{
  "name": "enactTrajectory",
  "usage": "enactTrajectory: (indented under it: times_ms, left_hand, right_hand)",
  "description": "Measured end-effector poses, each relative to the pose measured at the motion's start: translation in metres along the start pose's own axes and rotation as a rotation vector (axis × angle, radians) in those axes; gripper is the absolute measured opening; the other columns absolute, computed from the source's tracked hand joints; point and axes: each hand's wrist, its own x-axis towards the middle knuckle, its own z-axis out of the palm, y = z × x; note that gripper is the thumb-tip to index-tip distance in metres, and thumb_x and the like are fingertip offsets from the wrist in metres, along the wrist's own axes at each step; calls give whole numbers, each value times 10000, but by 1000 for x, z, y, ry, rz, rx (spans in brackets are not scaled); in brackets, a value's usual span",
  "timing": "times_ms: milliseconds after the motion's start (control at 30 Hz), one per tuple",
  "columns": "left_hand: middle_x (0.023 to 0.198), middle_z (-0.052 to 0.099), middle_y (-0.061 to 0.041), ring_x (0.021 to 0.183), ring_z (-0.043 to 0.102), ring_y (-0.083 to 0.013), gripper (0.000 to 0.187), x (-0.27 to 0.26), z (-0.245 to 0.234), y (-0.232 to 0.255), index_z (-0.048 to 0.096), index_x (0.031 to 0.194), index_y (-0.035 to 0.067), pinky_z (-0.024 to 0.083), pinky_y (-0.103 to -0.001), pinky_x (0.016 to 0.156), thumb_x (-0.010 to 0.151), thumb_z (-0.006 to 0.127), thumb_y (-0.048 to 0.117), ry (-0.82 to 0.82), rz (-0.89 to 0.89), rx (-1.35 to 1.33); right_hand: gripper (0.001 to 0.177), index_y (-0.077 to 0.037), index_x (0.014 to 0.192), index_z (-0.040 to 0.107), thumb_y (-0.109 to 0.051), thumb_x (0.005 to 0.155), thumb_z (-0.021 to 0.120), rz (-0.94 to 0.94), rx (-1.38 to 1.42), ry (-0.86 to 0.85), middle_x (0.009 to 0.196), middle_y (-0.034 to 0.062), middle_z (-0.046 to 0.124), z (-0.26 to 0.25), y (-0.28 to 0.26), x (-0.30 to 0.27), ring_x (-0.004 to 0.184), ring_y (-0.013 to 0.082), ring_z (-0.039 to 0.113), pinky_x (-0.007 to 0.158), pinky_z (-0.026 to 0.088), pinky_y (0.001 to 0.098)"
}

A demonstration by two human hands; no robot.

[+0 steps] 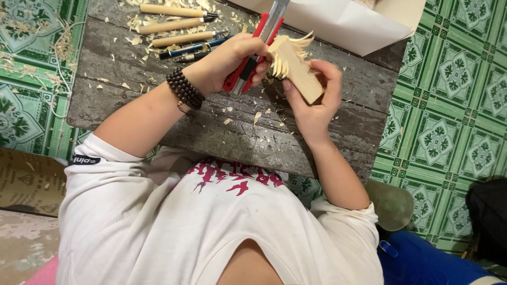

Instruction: Carving a small piece of wood into a decorative shape using a hand-held carving knife.

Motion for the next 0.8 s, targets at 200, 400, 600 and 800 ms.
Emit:
enactTrajectory:
  times_ms: [200, 400, 600, 800]
  left_hand:
    - [644, 592, -13, 515, 571, -89, 147, 0, -2, 1, 602, 861, 41, 475, -217, 493, 921, 562, 169, -40, -60, -85]
    - [658, 581, -8, 525, 564, -102, 158, 5, -6, -11, 613, 970, 55, 519, -239, 493, 997, 560, 201, -50, 100, 107]
    - [706, 582, -7, 540, 601, -109, 277, -2, 5, -7, 583, 1049, 60, 555, -247, 494, 1085, 465, 308, -31, 334, 276]
    - [654, 573, -16, 462, 533, -133, 292, 1, 7, -19, 574, 1052, 21, 430, -245, 429, 1112, 427, 265, 0, 616, 764]
  right_hand:
    - [495, -81, 1233, 449, 5, 877, 783, -118, 120, 53, 1228, 104, 532, 0, 6, 3, 1098, 238, 553, 1018, 489, 378]
    - [437, -157, 1259, 571, -155, 879, 787, 277, 979, -24, 1290, 55, 558, -18, 63, 18, 1252, 260, 486, 1110, 399, 445]
    - [576, -186, 1421, 595, -288, 924, 866, 436, 1364, -141, 1293, -27, 649, -30, 73, 18, 1228, 115, 597, 1287, 426, 375]
    - [692, -77, 1533, 455, -286, 970, 797, 569, 1376, -237, 1220, 83, 695, -17, 66, 12, 1162, 221, 688, 1098, 587, 362]
